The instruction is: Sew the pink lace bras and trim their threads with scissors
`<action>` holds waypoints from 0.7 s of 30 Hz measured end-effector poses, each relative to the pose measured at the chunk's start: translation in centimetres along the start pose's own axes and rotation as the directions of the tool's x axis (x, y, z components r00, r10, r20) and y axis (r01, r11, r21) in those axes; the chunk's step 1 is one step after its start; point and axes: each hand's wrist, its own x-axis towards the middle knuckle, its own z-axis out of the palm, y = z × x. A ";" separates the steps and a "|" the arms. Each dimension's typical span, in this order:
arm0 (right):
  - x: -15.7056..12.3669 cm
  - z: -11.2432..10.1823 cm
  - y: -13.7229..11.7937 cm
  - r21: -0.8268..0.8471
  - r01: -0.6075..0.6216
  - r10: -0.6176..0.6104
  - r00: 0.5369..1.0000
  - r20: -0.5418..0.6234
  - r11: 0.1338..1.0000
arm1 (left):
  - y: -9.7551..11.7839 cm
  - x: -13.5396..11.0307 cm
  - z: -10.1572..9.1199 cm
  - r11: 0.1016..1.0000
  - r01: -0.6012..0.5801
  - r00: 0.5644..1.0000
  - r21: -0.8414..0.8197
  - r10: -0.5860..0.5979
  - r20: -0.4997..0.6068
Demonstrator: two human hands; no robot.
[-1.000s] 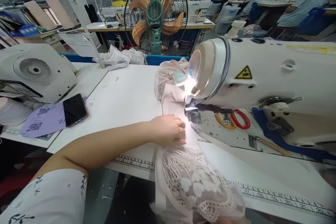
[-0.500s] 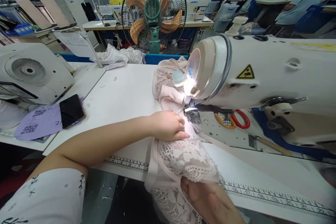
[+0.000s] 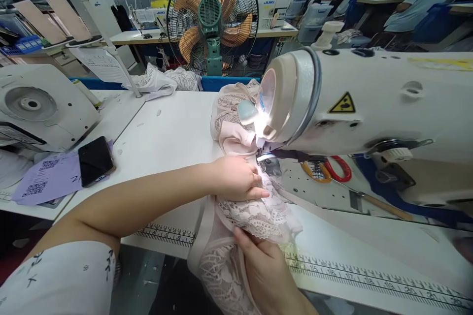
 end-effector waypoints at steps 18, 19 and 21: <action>1.6 2.5 -0.5 -0.045 -0.034 0.033 0.999 -0.010 0.998 | -1.3 0.1 1.9 0.981 -0.090 0.993 0.173 0.102 -0.061; 1.6 2.6 -0.7 -0.032 -0.029 0.029 1.000 -0.005 0.999 | -1.5 0.2 2.1 0.979 -0.090 0.992 0.181 0.104 -0.074; 1.5 3.0 -1.2 0.015 0.002 -0.003 1.000 0.009 1.000 | -1.8 0.3 2.4 0.979 -0.082 0.992 0.189 0.099 -0.081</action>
